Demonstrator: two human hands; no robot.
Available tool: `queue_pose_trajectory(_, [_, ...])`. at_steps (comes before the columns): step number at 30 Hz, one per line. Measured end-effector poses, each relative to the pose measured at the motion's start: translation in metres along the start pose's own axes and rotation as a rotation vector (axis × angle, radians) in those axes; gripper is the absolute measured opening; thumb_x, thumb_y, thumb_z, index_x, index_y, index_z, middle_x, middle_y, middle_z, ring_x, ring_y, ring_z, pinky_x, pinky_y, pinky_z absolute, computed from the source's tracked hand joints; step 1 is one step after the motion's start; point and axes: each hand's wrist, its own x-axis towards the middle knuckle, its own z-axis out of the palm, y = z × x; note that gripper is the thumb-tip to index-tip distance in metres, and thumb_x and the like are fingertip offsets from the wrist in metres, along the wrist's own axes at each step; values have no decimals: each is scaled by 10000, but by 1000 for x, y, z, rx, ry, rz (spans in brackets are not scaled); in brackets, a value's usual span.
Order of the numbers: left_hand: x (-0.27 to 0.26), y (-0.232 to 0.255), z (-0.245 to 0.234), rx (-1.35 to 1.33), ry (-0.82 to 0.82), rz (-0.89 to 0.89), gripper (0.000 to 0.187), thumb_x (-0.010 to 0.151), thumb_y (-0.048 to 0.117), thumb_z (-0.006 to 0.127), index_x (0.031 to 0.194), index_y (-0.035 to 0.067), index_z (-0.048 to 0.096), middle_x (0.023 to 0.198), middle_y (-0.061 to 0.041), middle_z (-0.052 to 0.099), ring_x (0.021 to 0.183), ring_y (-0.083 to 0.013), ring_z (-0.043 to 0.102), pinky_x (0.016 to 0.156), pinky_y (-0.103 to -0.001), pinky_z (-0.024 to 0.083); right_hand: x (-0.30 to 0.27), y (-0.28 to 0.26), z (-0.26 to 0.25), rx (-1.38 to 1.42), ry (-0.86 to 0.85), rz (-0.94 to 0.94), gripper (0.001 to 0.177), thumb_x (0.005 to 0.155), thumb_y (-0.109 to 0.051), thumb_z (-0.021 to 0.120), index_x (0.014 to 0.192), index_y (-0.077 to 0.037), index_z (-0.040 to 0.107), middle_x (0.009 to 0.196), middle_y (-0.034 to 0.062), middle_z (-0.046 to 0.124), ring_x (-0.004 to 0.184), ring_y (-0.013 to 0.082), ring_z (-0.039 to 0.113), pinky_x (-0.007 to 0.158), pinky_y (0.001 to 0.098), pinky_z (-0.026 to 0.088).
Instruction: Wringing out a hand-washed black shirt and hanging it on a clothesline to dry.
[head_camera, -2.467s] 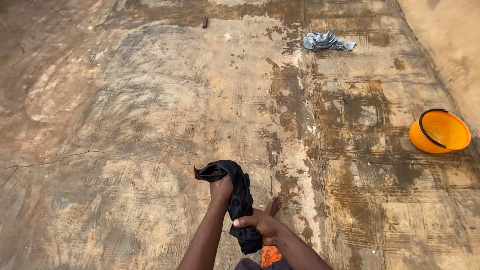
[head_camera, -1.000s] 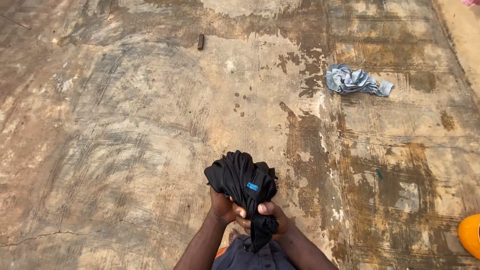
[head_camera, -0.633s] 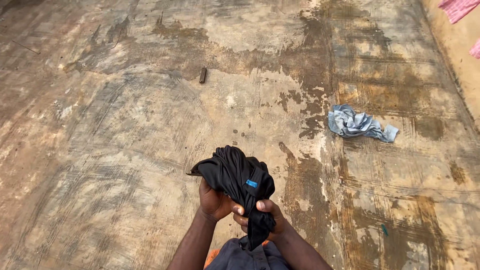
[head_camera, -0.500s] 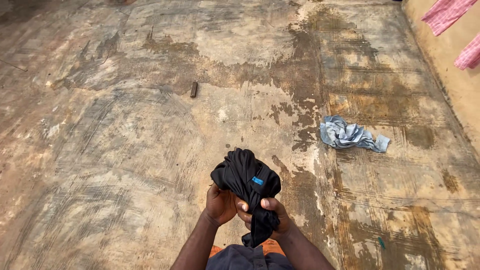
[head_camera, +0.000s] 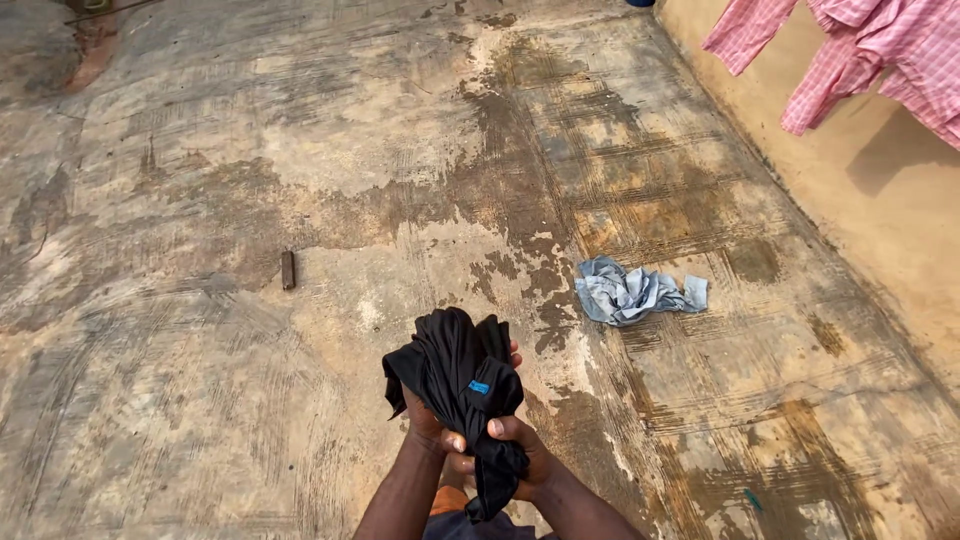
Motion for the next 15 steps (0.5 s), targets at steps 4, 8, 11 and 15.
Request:
queue_pose_trajectory(4, [77, 85, -31, -25, -158, 77, 1094, 869, 770, 593, 1598, 0, 324, 1468, -277, 523, 1368, -452, 536, 1115, -569, 493, 70, -52, -31, -42, 1, 29, 737, 927, -293, 708, 1471, 88, 387, 1077, 146, 596, 886, 197, 645, 740, 337, 633])
queue_pose_trajectory(8, [117, 157, -77, 39, -135, -51, 812, 961, 560, 653, 1506, -9, 457, 1366, -267, 597, 1292, -424, 595, 1074, -570, 509, 137, -84, -19, -107, -5, 110, 819, 927, -294, 736, 1545, 102, 370, 1196, 275, 660, 967, 289, 725, 788, 371, 645])
queue_pose_trajectory(11, [148, 205, -75, 92, -36, -117, 696, 937, 481, 668, 1363, -54, 540, 1307, -289, 644, 1206, -378, 659, 1047, -514, 535, 195, -120, -8, -149, 3, 177, 803, 872, -302, 760, 1493, 61, 403, 1201, 287, 676, 984, 313, 750, 783, 391, 652])
queue_pose_trajectory(15, [178, 258, -88, 235, 191, -94, 546, 901, 360, 684, 1260, -43, 601, 1200, -241, 703, 1079, -316, 722, 982, -444, 582, 250, -137, -51, -312, 143, 184, 666, 833, -256, 783, 1360, 41, 504, 1125, 235, 688, 882, 261, 730, 749, 355, 630])
